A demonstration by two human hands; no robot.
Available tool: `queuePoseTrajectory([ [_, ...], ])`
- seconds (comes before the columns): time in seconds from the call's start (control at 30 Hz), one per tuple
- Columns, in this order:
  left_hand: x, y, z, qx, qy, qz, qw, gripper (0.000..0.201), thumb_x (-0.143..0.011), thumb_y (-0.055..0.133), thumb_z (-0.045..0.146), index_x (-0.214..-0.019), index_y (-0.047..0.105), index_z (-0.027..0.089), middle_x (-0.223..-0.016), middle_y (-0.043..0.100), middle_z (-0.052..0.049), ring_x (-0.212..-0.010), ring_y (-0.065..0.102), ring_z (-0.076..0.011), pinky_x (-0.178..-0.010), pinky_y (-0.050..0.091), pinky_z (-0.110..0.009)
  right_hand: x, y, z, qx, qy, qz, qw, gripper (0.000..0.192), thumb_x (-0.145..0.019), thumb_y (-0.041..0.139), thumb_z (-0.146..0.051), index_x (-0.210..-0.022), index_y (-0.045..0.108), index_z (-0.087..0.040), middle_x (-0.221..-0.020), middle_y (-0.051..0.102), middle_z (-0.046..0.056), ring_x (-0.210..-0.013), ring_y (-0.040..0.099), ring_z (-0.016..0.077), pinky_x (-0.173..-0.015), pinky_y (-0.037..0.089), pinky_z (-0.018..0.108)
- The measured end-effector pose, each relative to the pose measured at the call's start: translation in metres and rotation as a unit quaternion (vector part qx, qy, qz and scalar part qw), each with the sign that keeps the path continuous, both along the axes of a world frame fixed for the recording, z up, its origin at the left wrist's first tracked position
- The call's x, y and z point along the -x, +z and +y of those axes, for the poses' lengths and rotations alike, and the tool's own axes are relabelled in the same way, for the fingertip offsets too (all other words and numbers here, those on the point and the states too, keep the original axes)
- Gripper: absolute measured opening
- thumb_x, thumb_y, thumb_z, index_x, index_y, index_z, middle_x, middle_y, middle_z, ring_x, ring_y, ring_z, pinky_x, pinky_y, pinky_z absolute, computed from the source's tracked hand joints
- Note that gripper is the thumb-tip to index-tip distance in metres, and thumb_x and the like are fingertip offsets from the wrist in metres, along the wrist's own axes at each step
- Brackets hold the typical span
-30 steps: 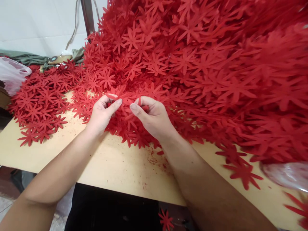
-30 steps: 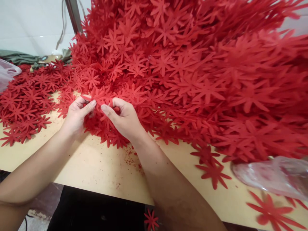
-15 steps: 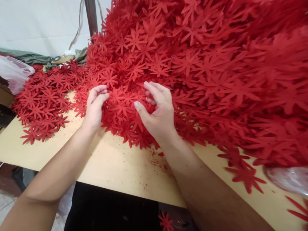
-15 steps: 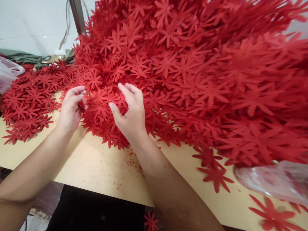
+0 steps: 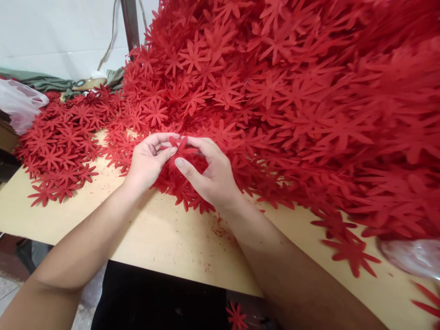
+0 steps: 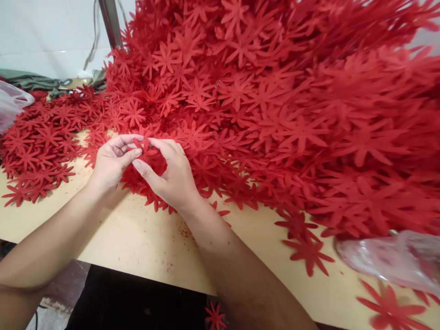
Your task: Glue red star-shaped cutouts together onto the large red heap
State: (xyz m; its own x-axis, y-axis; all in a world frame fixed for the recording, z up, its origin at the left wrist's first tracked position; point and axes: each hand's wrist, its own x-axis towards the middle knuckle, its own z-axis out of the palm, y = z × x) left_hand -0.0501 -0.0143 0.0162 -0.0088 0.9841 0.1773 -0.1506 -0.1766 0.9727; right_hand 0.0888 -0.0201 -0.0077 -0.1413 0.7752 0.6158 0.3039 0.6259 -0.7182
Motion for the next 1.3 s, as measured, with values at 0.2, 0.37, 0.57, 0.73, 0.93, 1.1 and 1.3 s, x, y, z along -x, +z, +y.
queuePoseTrajectory([
  [0.2,-0.007,-0.005,-0.003,-0.010,0.039,0.017,0.999,0.010,-0.069,0.068,0.010,-0.073,0.062,0.016,-0.074,0.067,0.001,-0.072,0.062,-0.0099,-0.073,0.051,-0.024,0.007,-0.003,-0.003,0.140,0.074,0.110,0.981,0.038,-0.075,0.067,-0.043,-0.105,0.057,-0.021,-0.107,0.067,0.008,-0.096,0.065,0.0182,-0.091,0.051,0.038],
  [0.37,-0.009,-0.007,-0.006,-0.053,0.079,0.047,0.994,0.008,-0.071,0.067,0.011,-0.075,0.062,0.017,-0.076,0.066,0.000,-0.075,0.061,-0.0095,-0.076,0.050,-0.023,0.009,-0.008,0.003,0.193,0.102,0.190,0.957,0.034,-0.072,0.070,-0.041,-0.096,0.057,-0.020,-0.094,0.070,0.005,-0.083,0.067,0.0153,-0.080,0.055,0.033],
  [0.57,-0.007,-0.009,-0.004,-0.065,0.083,0.026,0.994,0.009,-0.069,0.070,0.015,-0.075,0.064,0.016,-0.080,0.067,0.000,-0.074,0.061,-0.0086,-0.074,0.049,-0.021,0.010,0.001,0.002,0.228,0.131,0.246,0.933,0.030,-0.066,0.075,-0.043,-0.079,0.060,-0.020,-0.075,0.066,0.000,-0.072,0.063,0.0117,-0.074,0.055,0.029],
  [0.73,-0.009,-0.011,-0.005,-0.065,0.043,0.038,0.996,0.012,-0.070,0.073,0.022,-0.079,0.066,0.017,-0.077,0.068,0.000,-0.069,0.060,-0.0087,-0.069,0.049,-0.021,0.008,0.000,0.004,0.241,0.110,0.266,0.927,0.029,-0.063,0.077,-0.037,-0.081,0.061,-0.021,-0.081,0.068,-0.001,-0.073,0.063,0.0111,-0.075,0.053,0.029],
  [0.93,-0.005,-0.011,-0.004,-0.096,0.087,0.062,0.990,0.018,-0.069,0.074,0.029,-0.083,0.068,0.018,-0.088,0.065,-0.002,-0.076,0.056,-0.0086,-0.075,0.047,-0.022,0.003,0.004,0.006,0.240,0.050,0.253,0.936,0.020,-0.069,0.072,-0.032,-0.070,0.058,-0.018,-0.059,0.059,-0.004,-0.053,0.052,0.0070,-0.056,0.047,0.023],
  [1.1,-0.008,-0.007,-0.008,-0.091,0.037,0.067,0.993,0.027,-0.068,0.076,0.035,-0.088,0.067,0.019,-0.088,0.064,-0.001,-0.073,0.055,-0.0088,-0.070,0.046,-0.022,0.002,0.011,0.001,0.207,0.029,0.186,0.960,0.035,-0.076,0.064,-0.045,-0.059,0.051,-0.018,-0.049,0.046,-0.005,-0.048,0.043,0.0061,-0.049,0.039,0.022],
  [1.3,-0.012,-0.008,-0.007,-0.041,-0.015,0.011,0.999,0.021,-0.067,0.076,0.030,-0.076,0.063,0.016,-0.070,0.063,0.002,-0.065,0.056,-0.0074,-0.066,0.048,-0.021,0.003,0.012,0.001,0.172,0.077,0.169,0.967,0.037,-0.079,0.058,-0.054,-0.066,0.056,-0.019,-0.052,0.044,-0.004,-0.059,0.052,0.0102,-0.063,0.047,0.026],
])
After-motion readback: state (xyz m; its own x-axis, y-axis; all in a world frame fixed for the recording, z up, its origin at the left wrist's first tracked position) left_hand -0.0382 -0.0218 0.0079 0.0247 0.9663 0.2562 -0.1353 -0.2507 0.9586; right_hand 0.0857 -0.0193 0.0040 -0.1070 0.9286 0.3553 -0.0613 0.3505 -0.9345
